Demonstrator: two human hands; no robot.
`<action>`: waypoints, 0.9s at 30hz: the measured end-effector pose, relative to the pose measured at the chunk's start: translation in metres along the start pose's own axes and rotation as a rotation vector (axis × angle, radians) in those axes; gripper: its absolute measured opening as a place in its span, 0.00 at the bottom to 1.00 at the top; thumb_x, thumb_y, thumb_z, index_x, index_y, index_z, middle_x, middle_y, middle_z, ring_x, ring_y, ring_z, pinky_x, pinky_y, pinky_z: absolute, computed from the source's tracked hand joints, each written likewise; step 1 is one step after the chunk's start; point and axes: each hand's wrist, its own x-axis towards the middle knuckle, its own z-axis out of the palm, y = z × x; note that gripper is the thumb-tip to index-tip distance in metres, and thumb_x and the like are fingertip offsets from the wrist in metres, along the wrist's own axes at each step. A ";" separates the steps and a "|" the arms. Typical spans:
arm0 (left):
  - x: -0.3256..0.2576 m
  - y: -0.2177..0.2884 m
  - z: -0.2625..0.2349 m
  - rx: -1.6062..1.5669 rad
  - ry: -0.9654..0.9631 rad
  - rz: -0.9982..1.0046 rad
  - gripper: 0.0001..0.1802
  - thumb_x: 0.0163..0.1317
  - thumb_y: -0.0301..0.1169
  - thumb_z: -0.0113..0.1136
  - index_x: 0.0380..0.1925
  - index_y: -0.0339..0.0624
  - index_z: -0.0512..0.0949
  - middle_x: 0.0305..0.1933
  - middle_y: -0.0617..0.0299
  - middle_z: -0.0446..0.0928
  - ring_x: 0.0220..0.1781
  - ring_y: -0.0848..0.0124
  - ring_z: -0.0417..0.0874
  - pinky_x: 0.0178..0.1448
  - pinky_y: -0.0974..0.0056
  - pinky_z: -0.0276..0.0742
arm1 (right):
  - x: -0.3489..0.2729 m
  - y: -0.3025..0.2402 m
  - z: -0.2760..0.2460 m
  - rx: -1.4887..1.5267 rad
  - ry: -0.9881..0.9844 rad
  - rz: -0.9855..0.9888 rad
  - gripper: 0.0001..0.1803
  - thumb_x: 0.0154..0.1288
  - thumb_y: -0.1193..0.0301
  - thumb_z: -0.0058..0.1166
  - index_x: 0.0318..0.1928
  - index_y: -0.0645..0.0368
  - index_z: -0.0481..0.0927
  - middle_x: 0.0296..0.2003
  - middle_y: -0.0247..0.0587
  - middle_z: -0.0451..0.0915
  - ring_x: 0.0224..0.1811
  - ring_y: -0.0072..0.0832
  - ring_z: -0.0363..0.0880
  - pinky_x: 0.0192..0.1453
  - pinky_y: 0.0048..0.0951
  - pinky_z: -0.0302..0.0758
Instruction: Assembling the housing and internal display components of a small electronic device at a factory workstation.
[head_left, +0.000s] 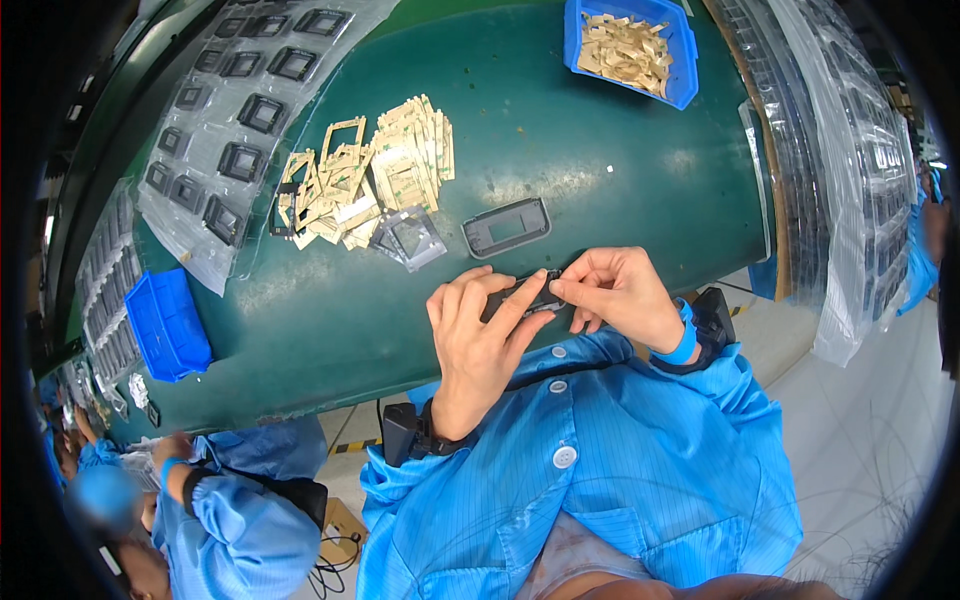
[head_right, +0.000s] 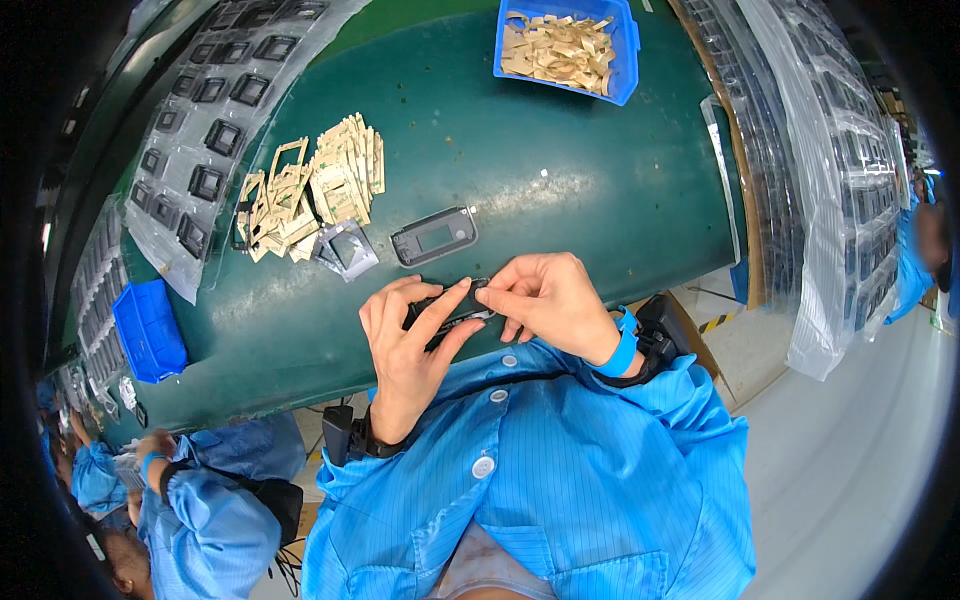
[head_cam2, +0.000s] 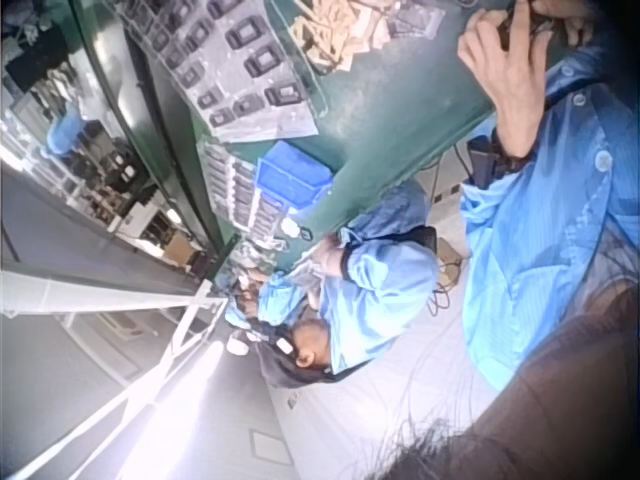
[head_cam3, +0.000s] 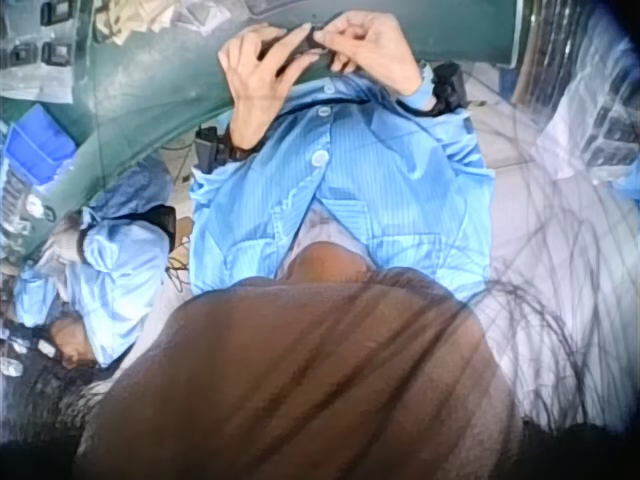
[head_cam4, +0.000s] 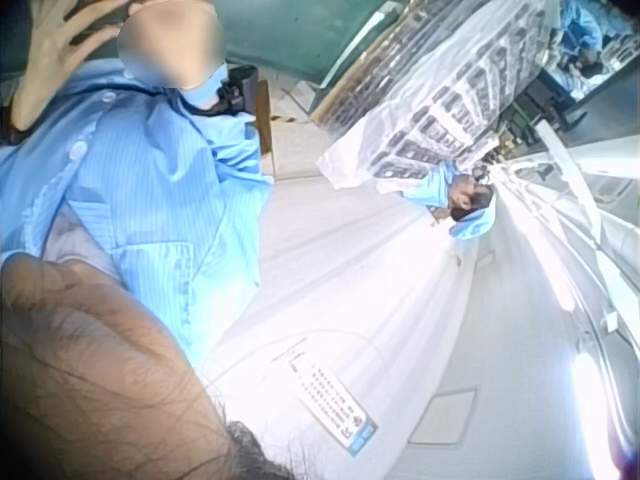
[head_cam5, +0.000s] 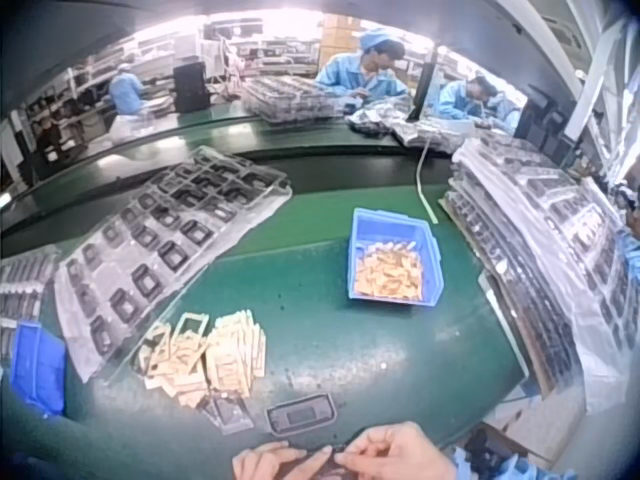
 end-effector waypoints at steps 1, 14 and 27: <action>0.000 -0.001 0.000 0.000 0.001 0.004 0.27 0.47 0.40 0.78 0.51 0.55 0.87 0.45 0.66 0.78 0.53 0.61 0.77 0.58 0.57 0.64 | 0.000 -0.001 -0.001 0.012 -0.013 0.013 0.11 0.69 0.68 0.65 0.37 0.66 0.84 0.25 0.38 0.85 0.23 0.20 0.84 0.23 0.20 0.77; -0.001 -0.003 0.003 0.003 0.010 0.001 0.25 0.47 0.40 0.79 0.49 0.57 0.88 0.43 0.65 0.78 0.53 0.61 0.78 0.57 0.57 0.64 | 0.001 -0.002 -0.008 -0.011 -0.052 0.006 0.11 0.70 0.70 0.63 0.37 0.68 0.84 0.26 0.40 0.85 0.24 0.21 0.85 0.26 0.21 0.80; -0.001 -0.003 0.001 0.016 0.002 0.000 0.25 0.48 0.40 0.78 0.49 0.57 0.88 0.43 0.65 0.78 0.53 0.61 0.78 0.57 0.57 0.64 | -0.007 0.008 -0.016 -0.673 0.113 -0.800 0.23 0.54 0.69 0.74 0.51 0.58 0.84 0.42 0.38 0.81 0.39 0.30 0.82 0.37 0.30 0.80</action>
